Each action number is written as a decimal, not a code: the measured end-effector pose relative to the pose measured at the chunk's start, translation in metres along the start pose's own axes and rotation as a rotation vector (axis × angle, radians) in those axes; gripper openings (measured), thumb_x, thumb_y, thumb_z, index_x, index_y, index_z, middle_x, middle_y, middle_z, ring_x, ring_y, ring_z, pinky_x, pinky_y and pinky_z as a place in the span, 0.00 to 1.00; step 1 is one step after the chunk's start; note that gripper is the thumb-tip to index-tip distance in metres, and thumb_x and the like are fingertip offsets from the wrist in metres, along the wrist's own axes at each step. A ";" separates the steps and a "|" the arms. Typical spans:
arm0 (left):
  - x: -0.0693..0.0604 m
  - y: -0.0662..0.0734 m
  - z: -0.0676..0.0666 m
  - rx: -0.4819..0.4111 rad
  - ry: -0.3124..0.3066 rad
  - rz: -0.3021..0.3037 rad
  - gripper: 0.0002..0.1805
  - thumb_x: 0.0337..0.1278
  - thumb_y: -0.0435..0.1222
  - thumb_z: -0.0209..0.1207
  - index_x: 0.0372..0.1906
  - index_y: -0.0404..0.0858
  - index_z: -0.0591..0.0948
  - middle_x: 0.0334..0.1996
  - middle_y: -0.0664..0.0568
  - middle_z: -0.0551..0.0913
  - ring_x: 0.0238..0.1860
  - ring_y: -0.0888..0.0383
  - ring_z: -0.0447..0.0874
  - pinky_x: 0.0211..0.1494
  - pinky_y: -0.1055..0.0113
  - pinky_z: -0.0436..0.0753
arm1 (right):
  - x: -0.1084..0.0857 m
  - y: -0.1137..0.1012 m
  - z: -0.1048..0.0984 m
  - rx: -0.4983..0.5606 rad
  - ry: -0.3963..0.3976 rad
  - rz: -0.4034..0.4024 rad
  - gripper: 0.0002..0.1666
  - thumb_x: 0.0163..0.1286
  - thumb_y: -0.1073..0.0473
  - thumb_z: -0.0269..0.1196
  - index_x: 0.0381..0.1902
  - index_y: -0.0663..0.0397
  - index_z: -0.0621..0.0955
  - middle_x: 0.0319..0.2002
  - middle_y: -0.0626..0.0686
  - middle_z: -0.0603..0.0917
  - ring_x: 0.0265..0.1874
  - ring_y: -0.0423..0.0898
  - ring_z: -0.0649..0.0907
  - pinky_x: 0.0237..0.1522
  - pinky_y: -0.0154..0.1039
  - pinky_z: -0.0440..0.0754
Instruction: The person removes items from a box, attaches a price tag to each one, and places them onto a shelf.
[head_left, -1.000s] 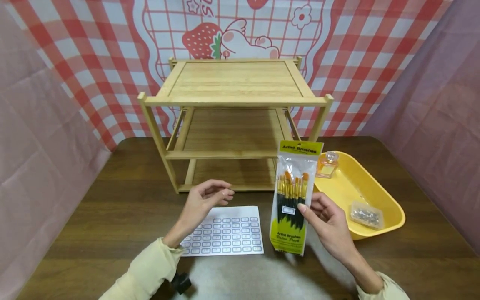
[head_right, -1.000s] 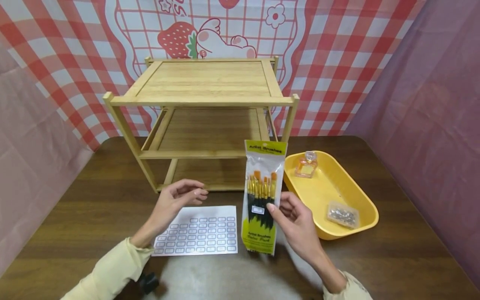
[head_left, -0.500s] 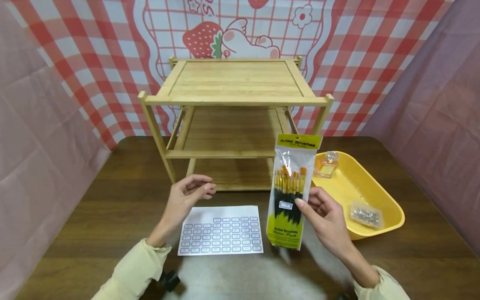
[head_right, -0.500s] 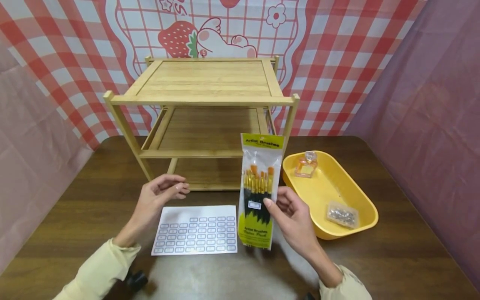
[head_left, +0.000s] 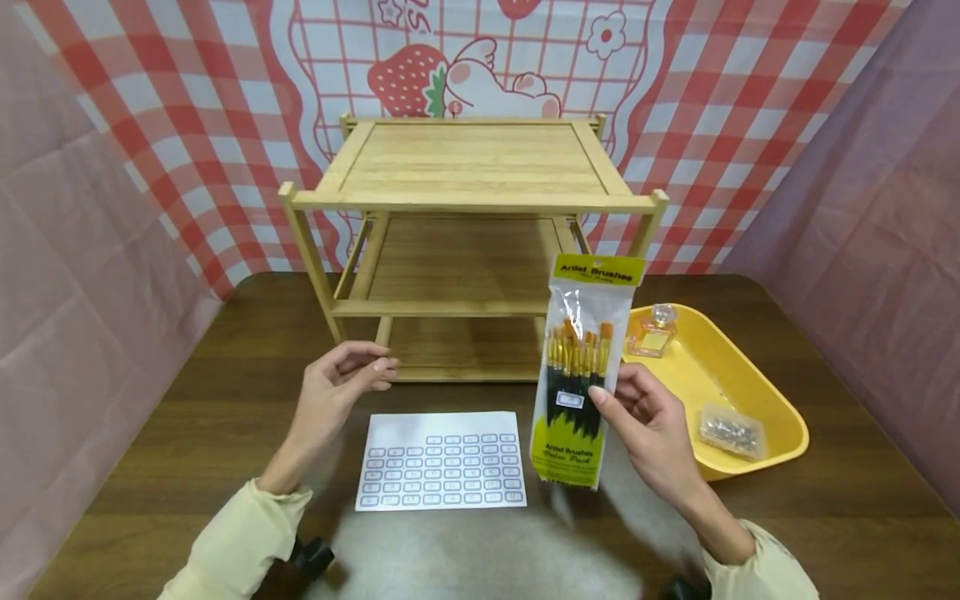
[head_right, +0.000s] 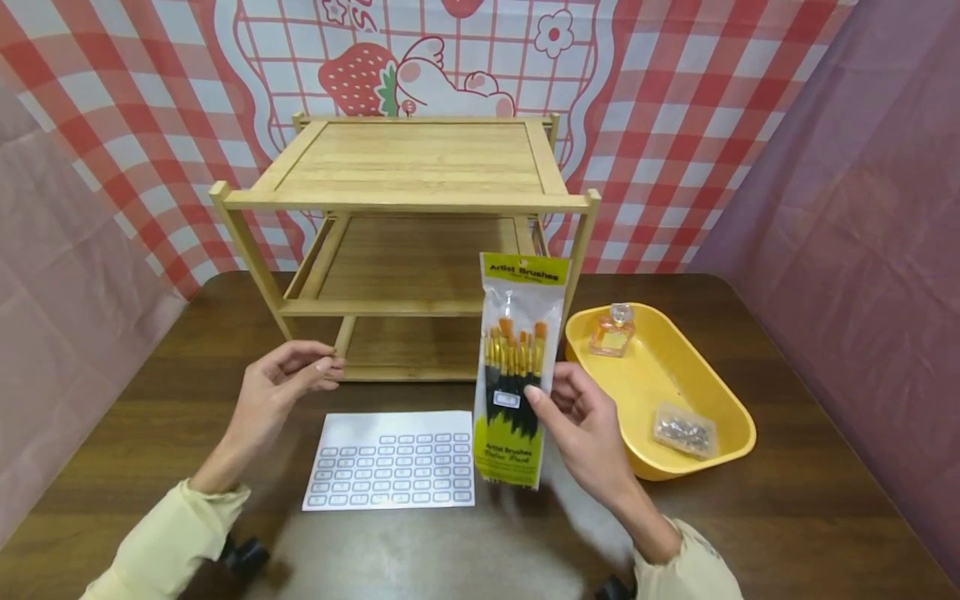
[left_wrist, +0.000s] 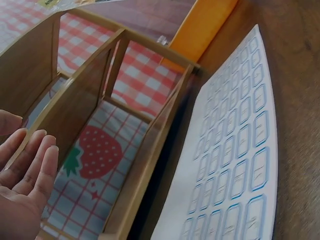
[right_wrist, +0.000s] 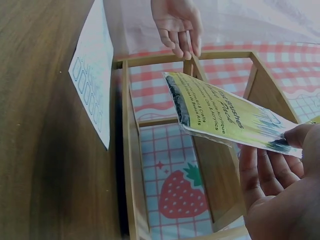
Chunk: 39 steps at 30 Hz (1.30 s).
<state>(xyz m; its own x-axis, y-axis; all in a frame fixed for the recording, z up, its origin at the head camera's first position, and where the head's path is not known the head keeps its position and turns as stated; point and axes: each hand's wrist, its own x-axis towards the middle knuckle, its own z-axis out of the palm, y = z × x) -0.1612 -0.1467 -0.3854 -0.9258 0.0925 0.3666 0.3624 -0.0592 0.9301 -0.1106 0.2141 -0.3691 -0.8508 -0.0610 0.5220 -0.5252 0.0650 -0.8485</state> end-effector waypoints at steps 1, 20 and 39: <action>0.000 0.001 -0.002 0.005 0.005 0.006 0.11 0.70 0.22 0.58 0.51 0.16 0.77 0.40 0.43 0.89 0.38 0.56 0.90 0.43 0.65 0.88 | 0.001 0.000 0.000 0.008 -0.001 -0.007 0.07 0.70 0.81 0.57 0.46 0.78 0.76 0.42 0.53 0.91 0.39 0.42 0.89 0.40 0.32 0.86; 0.008 0.015 -0.029 -0.015 0.108 0.076 0.10 0.68 0.20 0.59 0.50 0.17 0.77 0.39 0.45 0.90 0.38 0.55 0.90 0.41 0.63 0.89 | 0.012 -0.006 0.003 0.035 0.009 -0.031 0.08 0.70 0.81 0.58 0.47 0.79 0.76 0.44 0.54 0.90 0.41 0.43 0.89 0.42 0.33 0.86; 0.018 0.014 -0.046 -0.081 0.215 0.119 0.13 0.63 0.15 0.59 0.52 0.23 0.78 0.39 0.42 0.88 0.36 0.55 0.88 0.39 0.67 0.88 | 0.027 -0.011 0.011 0.044 0.030 -0.052 0.08 0.71 0.80 0.59 0.46 0.80 0.75 0.41 0.53 0.90 0.39 0.40 0.87 0.40 0.31 0.85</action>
<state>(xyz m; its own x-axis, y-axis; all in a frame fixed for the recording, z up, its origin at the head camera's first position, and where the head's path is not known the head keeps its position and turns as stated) -0.1780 -0.1915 -0.3663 -0.8819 -0.1329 0.4523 0.4683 -0.1373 0.8728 -0.1278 0.2005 -0.3464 -0.8226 -0.0334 0.5676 -0.5684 0.0183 -0.8226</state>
